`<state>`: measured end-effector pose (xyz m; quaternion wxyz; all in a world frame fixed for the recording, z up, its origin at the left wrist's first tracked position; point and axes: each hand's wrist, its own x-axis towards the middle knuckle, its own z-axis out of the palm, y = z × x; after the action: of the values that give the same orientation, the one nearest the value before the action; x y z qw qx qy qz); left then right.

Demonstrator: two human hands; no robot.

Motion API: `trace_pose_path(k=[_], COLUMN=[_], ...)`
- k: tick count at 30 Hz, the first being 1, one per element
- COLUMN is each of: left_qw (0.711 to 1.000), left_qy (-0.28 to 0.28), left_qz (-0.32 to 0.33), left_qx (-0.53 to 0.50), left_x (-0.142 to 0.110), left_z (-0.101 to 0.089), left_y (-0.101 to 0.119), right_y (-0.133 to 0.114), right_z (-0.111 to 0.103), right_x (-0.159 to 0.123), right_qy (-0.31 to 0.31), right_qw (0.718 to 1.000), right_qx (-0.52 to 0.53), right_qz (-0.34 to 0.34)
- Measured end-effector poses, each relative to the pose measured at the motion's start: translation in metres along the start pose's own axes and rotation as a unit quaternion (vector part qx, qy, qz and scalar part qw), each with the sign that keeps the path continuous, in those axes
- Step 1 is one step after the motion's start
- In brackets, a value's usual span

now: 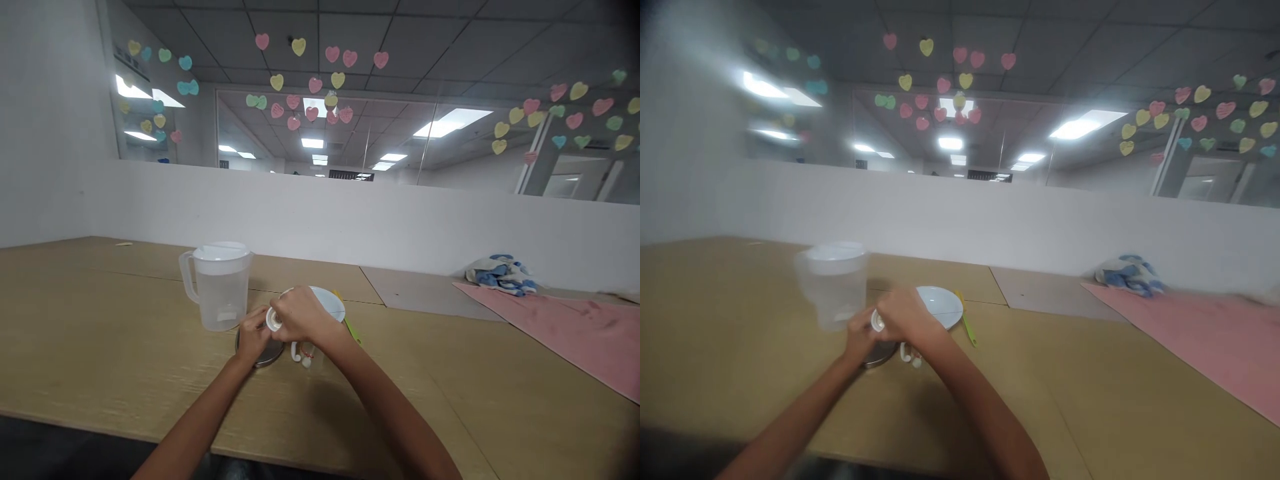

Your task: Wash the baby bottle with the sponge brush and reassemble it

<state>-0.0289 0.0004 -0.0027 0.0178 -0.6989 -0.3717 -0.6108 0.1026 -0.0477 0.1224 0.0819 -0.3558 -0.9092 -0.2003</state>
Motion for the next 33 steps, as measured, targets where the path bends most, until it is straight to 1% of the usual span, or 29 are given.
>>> trace_pose_path(k=[3,6,8,11,13,14,15,16,17,18,19,20,22,23,24,25,27,29,31,33], left_qw=[1.0,0.998,0.996,0.995,0.997,0.998,0.999,1.0,1.0,0.999,0.998,0.995,0.988,0.983,0.98,0.976,0.969,0.966,0.964,0.964], left_qy=[-0.003,0.02,0.034,0.027,0.015,0.011,0.007,0.0,-0.013,-0.033,-0.059,-0.086,-0.131,-0.144,-0.153,-0.161,-0.175,-0.186,-0.193,-0.199], left_qz=[0.011,0.037,0.058,0.076,0.059,0.043,0.025,0.011,0.004,0.006,0.018,0.036,0.08,0.101,0.12,0.136,0.152,0.15,0.142,0.135], left_qx=[0.014,0.042,0.058,0.058,0.051,0.044,0.037,0.028,0.02,0.015,0.015,0.019,0.034,0.044,0.052,0.061,0.08,0.1,0.111,0.114], left_x=[0.0,-0.001,-0.001,0.0,0.0,0.0,-0.001,-0.001,-0.002,-0.003,-0.005,-0.006,-0.007,-0.008,-0.008,-0.008,-0.009,-0.01,-0.011,-0.012], left_z=[-0.001,0.0,0.001,0.002,0.002,0.002,0.001,0.001,0.001,0.002,0.002,0.003,0.006,0.007,0.009,0.011,0.015,0.017,0.018,0.019], left_y=[0.0,-0.001,-0.001,0.003,0.007,0.009,0.011,0.012,0.013,0.015,0.017,0.019,0.024,0.027,0.031,0.033,0.038,0.039,0.039,0.037], right_y=[-0.001,0.003,0.007,0.014,0.021,0.025,0.031,0.039,0.046,0.054,0.061,0.066,0.072,0.072,0.071,0.068,0.06,0.051,0.042,0.035], right_z=[-0.002,-0.002,-0.001,0.0,-0.001,-0.003,-0.005,-0.007,-0.009,-0.011,-0.011,-0.009,0.003,0.012,0.024,0.037,0.061,0.08,0.09,0.092], right_x=[0.0,-0.001,-0.001,-0.003,-0.006,-0.008,-0.01,-0.014,-0.017,-0.021,-0.026,-0.031,-0.041,-0.046,-0.05,-0.055,-0.062,-0.066,-0.068,-0.069], right_qy=[-0.008,0.004,0.015,0.011,0.019,0.038,0.069,0.111,0.159,0.204,0.236,0.25,0.23,0.213,0.199,0.201,0.203,0.196,0.191,0.198], right_qw=[0.999,0.996,0.993,0.992,0.992,0.99,0.984,0.973,0.954,0.929,0.901,0.872,0.822,0.803,0.791,0.785,0.789,0.804,0.823,0.844], right_qx=[0.0,0.012,0.023,0.042,0.074,0.103,0.142,0.189,0.243,0.294,0.346,0.399,0.497,0.531,0.549,0.553,0.54,0.517,0.488,0.449], right_qz=[0.036,0.091,0.114,0.118,0.103,0.091,0.08,0.074,0.078,0.094,0.115,0.133,0.156,0.167,0.179,0.194,0.21,0.218,0.22,0.219])
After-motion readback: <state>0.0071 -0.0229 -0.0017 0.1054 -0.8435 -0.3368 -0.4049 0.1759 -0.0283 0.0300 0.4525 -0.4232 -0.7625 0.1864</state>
